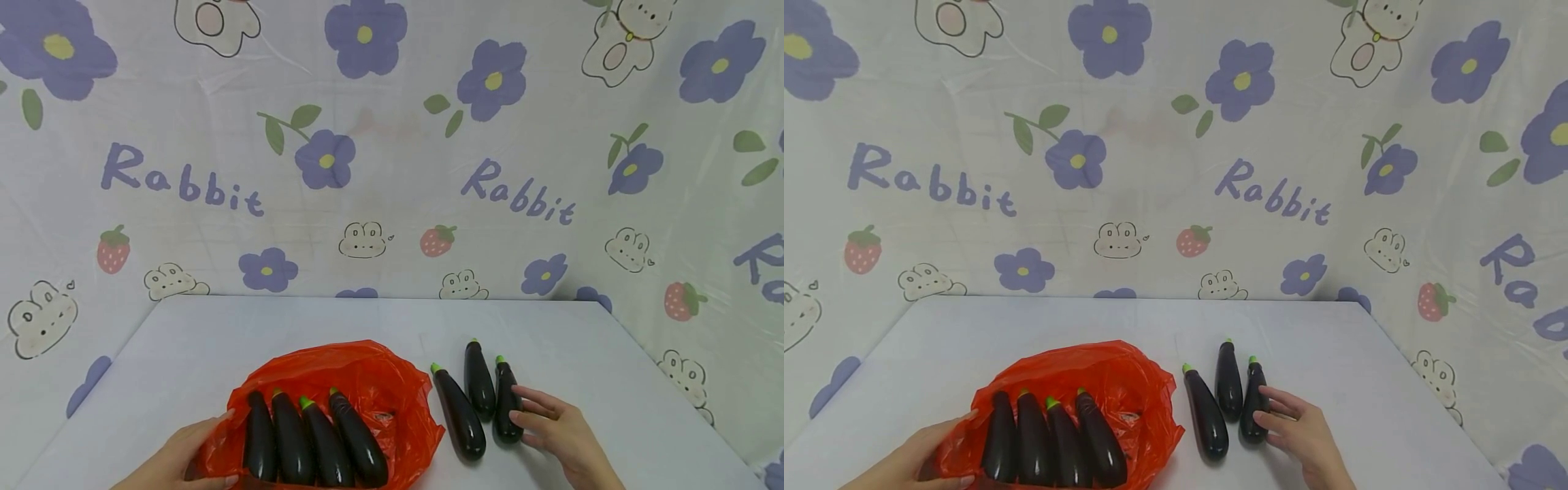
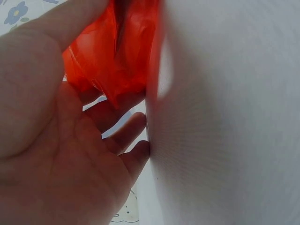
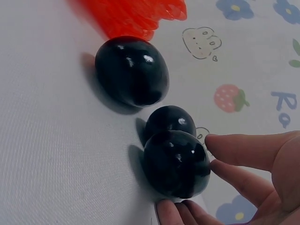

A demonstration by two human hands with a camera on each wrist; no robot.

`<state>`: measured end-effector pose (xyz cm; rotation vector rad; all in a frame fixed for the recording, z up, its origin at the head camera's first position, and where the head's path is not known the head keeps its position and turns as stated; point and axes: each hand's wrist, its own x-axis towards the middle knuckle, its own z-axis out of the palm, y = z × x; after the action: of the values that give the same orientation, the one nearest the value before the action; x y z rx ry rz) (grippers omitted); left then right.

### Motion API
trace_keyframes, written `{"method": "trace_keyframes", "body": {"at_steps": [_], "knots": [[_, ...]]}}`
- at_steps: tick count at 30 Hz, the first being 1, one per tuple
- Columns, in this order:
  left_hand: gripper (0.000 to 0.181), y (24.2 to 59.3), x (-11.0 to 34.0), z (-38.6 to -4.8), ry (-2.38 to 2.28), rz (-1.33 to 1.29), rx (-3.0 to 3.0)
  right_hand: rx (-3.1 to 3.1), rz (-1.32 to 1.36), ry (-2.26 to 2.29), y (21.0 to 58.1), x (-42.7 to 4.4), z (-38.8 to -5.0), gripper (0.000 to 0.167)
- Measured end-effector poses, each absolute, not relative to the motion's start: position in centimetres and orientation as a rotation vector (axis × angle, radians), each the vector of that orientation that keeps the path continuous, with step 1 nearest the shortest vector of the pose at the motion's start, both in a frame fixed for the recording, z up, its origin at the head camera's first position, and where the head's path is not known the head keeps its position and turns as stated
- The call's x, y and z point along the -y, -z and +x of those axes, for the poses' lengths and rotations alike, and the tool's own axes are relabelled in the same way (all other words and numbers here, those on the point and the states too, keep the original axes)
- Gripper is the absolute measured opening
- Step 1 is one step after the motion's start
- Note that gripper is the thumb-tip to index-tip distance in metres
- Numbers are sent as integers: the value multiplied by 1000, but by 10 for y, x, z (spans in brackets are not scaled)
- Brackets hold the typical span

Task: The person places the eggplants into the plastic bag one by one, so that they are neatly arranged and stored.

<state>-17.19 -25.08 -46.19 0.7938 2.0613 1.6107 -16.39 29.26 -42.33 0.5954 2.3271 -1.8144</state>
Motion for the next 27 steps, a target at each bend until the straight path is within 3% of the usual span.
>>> {"method": "trace_keyframes", "body": {"at_steps": [27], "knots": [[62,459,251,-171,-1604,790,-2079,-2350,560,1804,422,-289,-162,61]]}}
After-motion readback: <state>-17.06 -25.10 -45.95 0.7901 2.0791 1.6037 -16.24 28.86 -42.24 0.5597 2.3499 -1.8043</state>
